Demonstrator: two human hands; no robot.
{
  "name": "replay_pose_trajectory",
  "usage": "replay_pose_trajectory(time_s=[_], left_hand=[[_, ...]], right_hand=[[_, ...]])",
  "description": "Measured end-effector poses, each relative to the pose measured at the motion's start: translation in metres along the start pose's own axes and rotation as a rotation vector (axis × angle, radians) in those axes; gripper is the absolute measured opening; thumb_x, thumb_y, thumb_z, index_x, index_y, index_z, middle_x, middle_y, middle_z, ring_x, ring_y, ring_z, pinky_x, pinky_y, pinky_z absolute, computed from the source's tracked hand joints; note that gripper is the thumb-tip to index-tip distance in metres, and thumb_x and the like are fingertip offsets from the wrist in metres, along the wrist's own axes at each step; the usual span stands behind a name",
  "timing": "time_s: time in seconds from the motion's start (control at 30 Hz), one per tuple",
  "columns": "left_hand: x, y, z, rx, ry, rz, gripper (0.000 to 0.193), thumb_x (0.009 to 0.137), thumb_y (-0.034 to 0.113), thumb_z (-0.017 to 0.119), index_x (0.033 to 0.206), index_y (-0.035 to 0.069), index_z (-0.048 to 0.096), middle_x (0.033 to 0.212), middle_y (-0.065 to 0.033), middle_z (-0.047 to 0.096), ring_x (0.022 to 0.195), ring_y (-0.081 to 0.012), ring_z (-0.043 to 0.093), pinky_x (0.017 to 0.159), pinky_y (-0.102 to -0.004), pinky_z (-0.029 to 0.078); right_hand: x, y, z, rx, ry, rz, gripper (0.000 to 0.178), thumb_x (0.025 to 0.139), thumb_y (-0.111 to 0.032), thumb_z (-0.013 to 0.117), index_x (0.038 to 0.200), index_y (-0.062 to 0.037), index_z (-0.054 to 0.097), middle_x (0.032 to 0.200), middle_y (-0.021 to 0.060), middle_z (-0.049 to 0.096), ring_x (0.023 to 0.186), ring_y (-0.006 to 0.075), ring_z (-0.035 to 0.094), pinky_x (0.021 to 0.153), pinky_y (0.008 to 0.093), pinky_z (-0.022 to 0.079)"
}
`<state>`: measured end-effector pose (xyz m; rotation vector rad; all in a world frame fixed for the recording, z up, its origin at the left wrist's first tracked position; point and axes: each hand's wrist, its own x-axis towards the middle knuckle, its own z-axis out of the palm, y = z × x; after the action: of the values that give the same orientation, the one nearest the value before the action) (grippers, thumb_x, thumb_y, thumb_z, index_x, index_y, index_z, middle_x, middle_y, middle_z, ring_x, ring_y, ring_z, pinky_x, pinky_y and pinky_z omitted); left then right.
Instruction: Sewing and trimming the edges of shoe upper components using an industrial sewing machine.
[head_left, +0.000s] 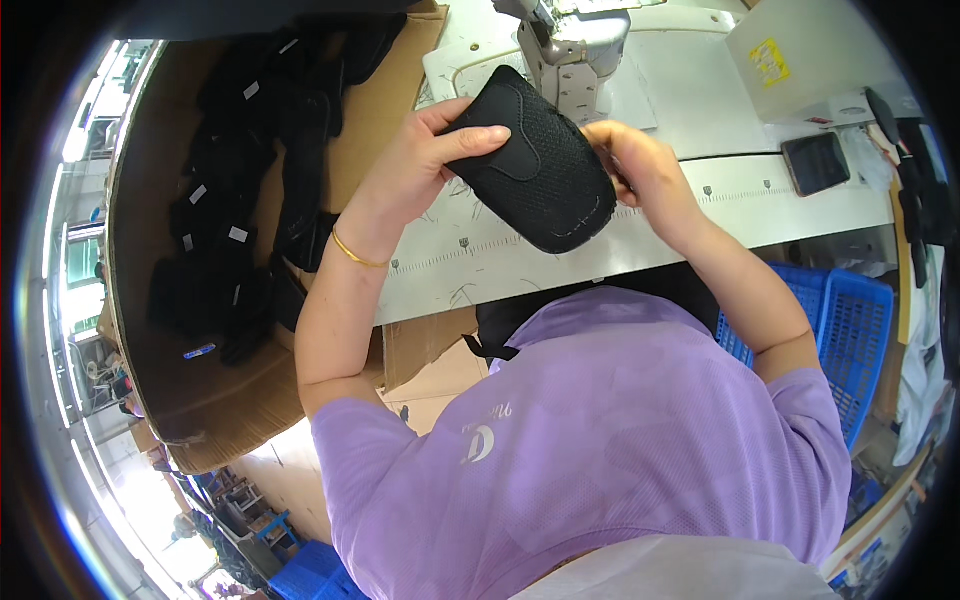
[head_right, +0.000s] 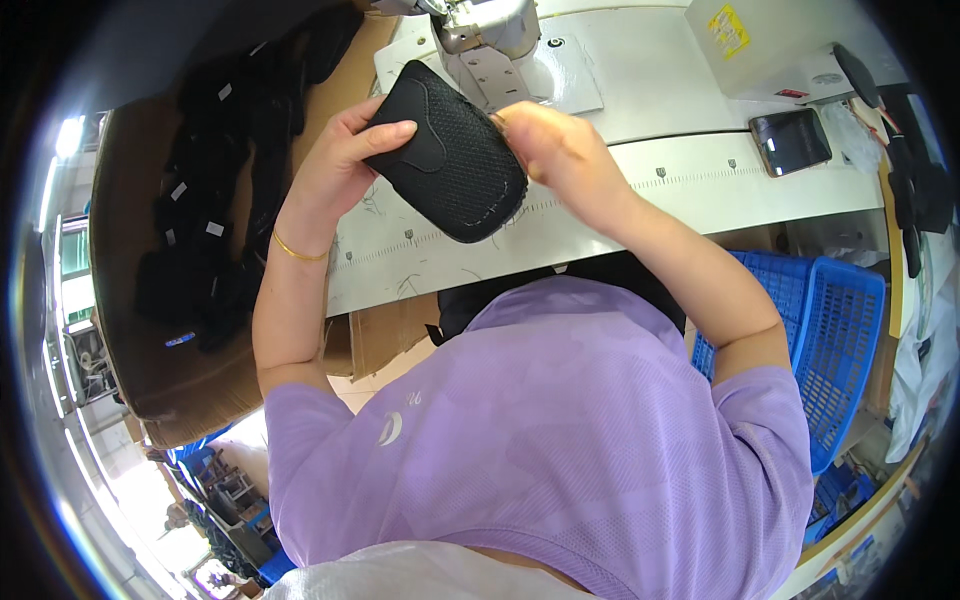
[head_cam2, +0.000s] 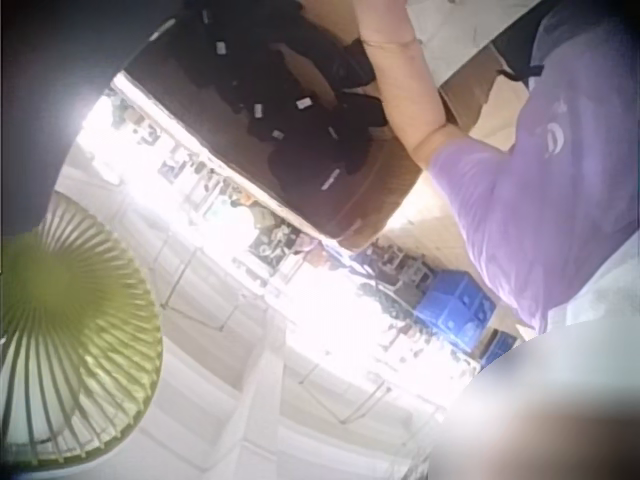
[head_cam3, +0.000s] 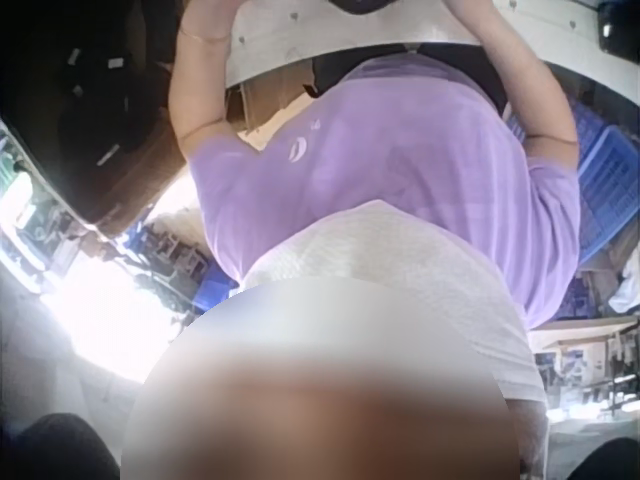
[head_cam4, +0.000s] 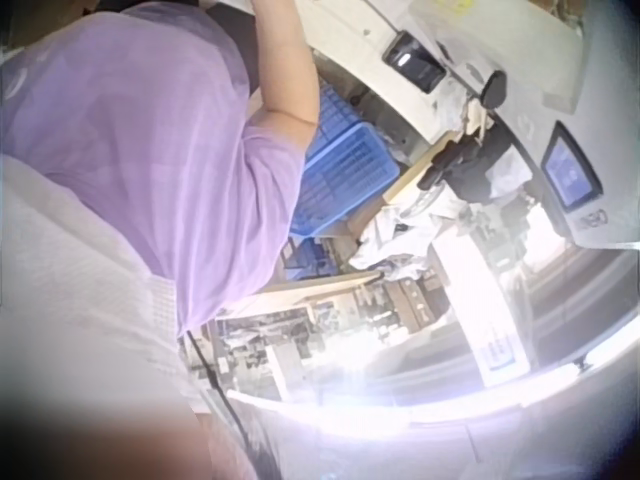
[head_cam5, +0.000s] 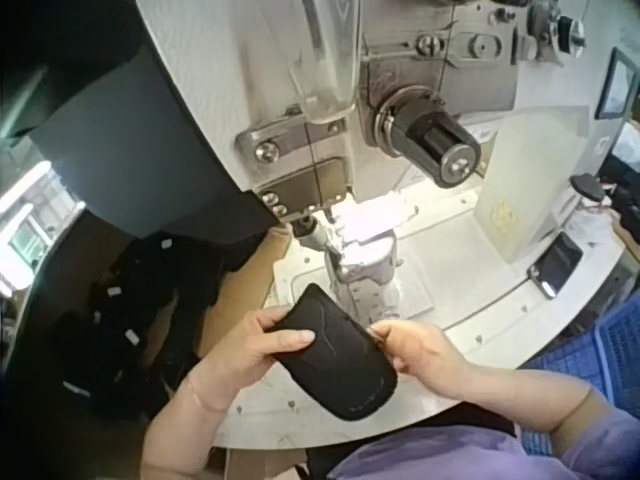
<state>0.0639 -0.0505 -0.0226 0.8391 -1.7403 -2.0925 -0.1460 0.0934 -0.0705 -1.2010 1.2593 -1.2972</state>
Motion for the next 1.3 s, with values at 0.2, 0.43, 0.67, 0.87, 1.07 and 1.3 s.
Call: replay_pose_trajectory(time_s=[0.2, 0.43, 0.67, 0.87, 1.07, 1.3], left_hand=[[0.002, 0.002, -0.003, -0.103, -0.117, -0.059, 0.028, 0.084, 0.011, 0.068, 0.108, -0.004, 0.066, 0.094, -0.007, 0.07, 0.084, -0.0115, 0.066, 0.078, -0.0239, 0.052], [0.002, -0.002, 0.006, -0.115, -0.081, -0.091, 0.03, 0.084, 0.014, 0.068, 0.107, -0.004, 0.066, 0.091, -0.0058, 0.07, 0.079, -0.0099, 0.065, 0.072, -0.0221, 0.051], [-0.001, -0.025, 0.021, -0.102, -0.046, -0.097, 0.025, 0.079, 0.017, 0.071, 0.098, 0.0, 0.07, 0.082, -0.0013, 0.067, 0.069, -0.0065, 0.06, 0.061, -0.02, 0.044], [-0.005, -0.02, -0.002, -0.183, 0.0, -0.117, 0.024, 0.081, 0.008, 0.067, 0.101, -0.004, 0.068, 0.09, -0.0072, 0.07, 0.08, -0.0114, 0.066, 0.075, -0.0233, 0.051], [-0.003, -0.019, -0.003, -0.218, -0.182, -0.13, 0.024, 0.081, 0.009, 0.067, 0.102, -0.004, 0.068, 0.09, -0.0072, 0.07, 0.08, -0.0115, 0.066, 0.075, -0.0233, 0.051], [-0.001, -0.025, 0.013, -0.092, 0.003, -0.105, 0.025, 0.084, 0.017, 0.069, 0.098, -0.003, 0.069, 0.083, -0.0006, 0.067, 0.073, -0.0079, 0.061, 0.069, -0.0224, 0.048]], right_hand=[[0.014, 0.015, -0.004, 0.104, -0.057, -0.084, 0.026, 0.099, -0.027, 0.056, 0.101, -0.002, 0.063, 0.076, -0.0026, 0.057, 0.068, 0.0051, 0.048, 0.063, 0.0222, 0.042], [0.012, 0.003, -0.008, -0.108, -0.023, -0.165, 0.029, 0.099, -0.025, 0.056, 0.091, 0.0003, 0.066, 0.074, -0.0024, 0.058, 0.071, 0.0071, 0.053, 0.062, 0.0238, 0.045], [0.005, -0.008, 0.003, 0.209, 0.074, 0.162, 0.035, 0.098, -0.035, 0.055, 0.091, -0.0016, 0.066, 0.074, -0.0013, 0.057, 0.066, 0.0051, 0.049, 0.062, 0.0204, 0.041], [0.004, 0.016, -0.019, -0.202, -0.069, -0.15, 0.028, 0.097, -0.027, 0.057, 0.102, -0.0001, 0.064, 0.082, 0.0027, 0.061, 0.072, 0.0107, 0.055, 0.067, 0.0263, 0.046], [0.012, 0.018, -0.012, -0.39, -0.12, -0.393, 0.022, 0.094, -0.021, 0.06, 0.099, 0.0008, 0.064, 0.084, 0.0078, 0.064, 0.075, 0.0177, 0.06, 0.067, 0.0296, 0.048], [-0.004, 0.003, 0.008, 0.007, -0.024, 0.273, 0.02, 0.092, -0.018, 0.064, 0.101, -0.0005, 0.067, 0.089, 0.0001, 0.066, 0.081, 0.0076, 0.058, 0.07, 0.0287, 0.048]])
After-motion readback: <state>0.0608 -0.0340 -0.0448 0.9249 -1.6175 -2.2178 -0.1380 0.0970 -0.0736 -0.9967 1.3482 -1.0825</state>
